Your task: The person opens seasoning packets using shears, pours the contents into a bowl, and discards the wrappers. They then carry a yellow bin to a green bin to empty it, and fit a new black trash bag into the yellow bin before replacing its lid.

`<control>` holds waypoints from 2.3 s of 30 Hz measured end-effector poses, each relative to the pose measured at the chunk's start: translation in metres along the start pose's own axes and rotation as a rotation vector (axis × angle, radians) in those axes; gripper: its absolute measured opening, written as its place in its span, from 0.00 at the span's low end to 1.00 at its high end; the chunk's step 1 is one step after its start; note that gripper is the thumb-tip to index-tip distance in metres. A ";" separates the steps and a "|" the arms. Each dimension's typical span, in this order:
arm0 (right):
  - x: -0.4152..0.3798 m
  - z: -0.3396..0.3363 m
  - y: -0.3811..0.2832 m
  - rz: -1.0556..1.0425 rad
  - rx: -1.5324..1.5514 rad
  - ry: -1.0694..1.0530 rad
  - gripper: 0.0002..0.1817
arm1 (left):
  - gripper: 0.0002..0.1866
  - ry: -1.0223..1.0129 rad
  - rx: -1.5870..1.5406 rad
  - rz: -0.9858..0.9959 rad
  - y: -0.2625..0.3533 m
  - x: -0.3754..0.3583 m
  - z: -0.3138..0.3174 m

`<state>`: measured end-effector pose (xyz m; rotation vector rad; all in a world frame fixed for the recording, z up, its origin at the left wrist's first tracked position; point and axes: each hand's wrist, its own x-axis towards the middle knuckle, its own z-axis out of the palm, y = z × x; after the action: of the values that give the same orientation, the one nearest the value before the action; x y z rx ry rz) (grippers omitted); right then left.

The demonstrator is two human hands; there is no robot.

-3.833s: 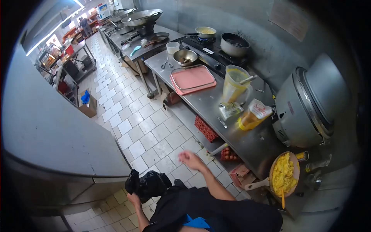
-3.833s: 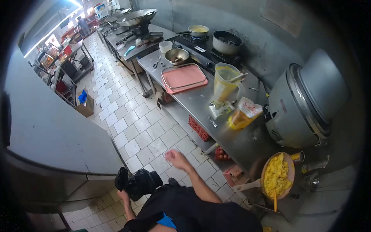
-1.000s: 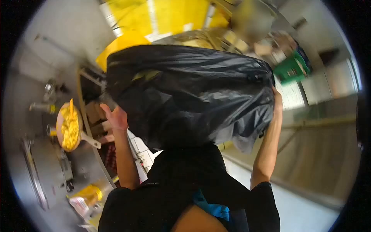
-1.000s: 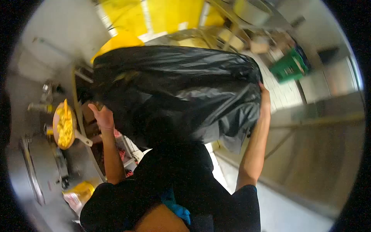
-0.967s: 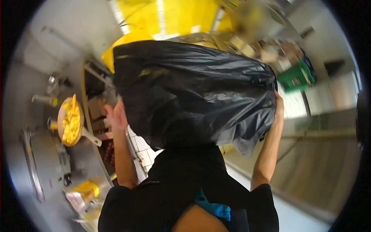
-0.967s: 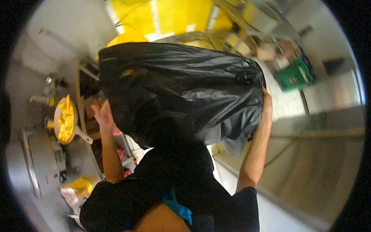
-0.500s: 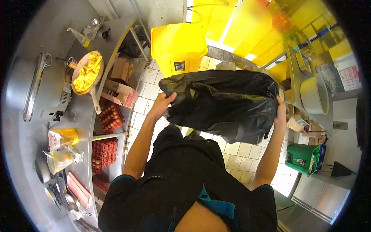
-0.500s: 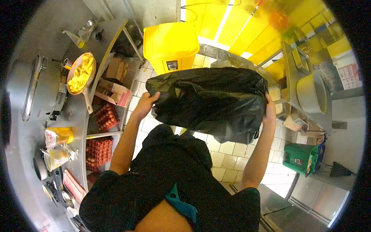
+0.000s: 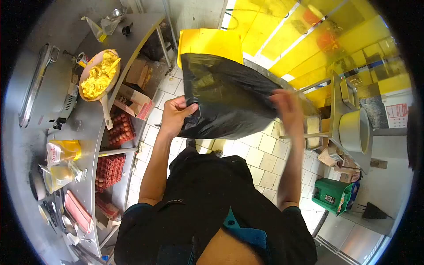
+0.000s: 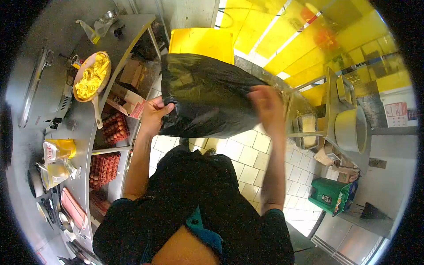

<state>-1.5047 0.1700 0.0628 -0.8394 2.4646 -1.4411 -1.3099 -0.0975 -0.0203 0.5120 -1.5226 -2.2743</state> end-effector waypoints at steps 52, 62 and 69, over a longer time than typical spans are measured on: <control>0.265 0.327 0.093 -0.090 0.352 -0.969 0.21 | 0.23 1.834 1.224 -0.573 0.027 -0.270 -0.087; 0.278 0.234 -0.007 -1.155 0.093 -0.844 0.08 | 0.33 0.458 1.476 0.281 0.155 0.182 0.024; 0.327 0.249 0.015 -0.808 0.134 -0.782 0.09 | 0.25 0.200 1.164 -0.459 0.128 0.234 -0.059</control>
<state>-1.6799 -0.1888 -0.0357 -2.0212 1.4684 -1.0783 -1.4737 -0.3030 0.0540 1.4312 -2.6957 -1.2445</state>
